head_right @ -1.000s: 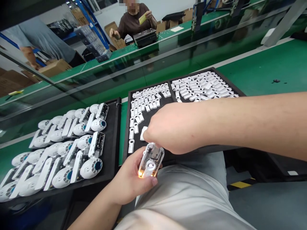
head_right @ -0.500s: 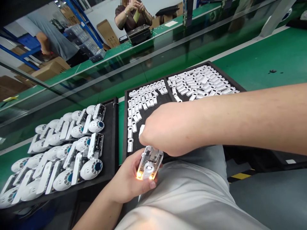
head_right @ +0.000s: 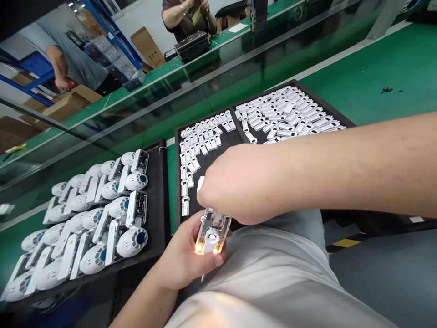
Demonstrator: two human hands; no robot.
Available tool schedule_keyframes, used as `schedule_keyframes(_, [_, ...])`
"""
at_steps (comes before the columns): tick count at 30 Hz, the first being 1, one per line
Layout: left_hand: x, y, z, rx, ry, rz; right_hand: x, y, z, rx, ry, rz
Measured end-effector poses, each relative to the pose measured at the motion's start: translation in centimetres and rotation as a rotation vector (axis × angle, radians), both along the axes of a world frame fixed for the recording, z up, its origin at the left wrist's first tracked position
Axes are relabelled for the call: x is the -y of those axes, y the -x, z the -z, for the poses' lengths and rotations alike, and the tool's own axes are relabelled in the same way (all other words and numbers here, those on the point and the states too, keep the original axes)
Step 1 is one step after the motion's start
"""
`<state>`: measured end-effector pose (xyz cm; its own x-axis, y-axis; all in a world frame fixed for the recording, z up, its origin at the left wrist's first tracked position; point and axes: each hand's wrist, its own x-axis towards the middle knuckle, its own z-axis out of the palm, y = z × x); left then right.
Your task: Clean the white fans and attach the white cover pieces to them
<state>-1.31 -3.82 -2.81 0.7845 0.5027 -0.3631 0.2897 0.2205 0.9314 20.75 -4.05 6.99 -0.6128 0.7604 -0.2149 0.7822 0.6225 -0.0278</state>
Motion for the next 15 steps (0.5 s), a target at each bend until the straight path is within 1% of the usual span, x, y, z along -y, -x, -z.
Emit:
schedule_keyframes(5, [0.2,0.2,0.6,-0.022,0.018,-0.020,0.4,0.5,0.0,0.012,0.018,0.029])
schedule_keyframes(9, [0.7,0.4,1.0,-0.054,0.026,-0.022,0.6,0.8,0.1,0.007,0.095,0.019])
schedule_keyframes(12, [1.0,0.4,0.8,-0.077,0.032,-0.026,0.5,0.5,0.3,-0.029,0.121,-0.016])
schedule_keyframes(15, [1.2,0.3,0.5,-0.109,0.020,-0.037,0.3,-0.1,0.8,-0.086,0.096,-0.034])
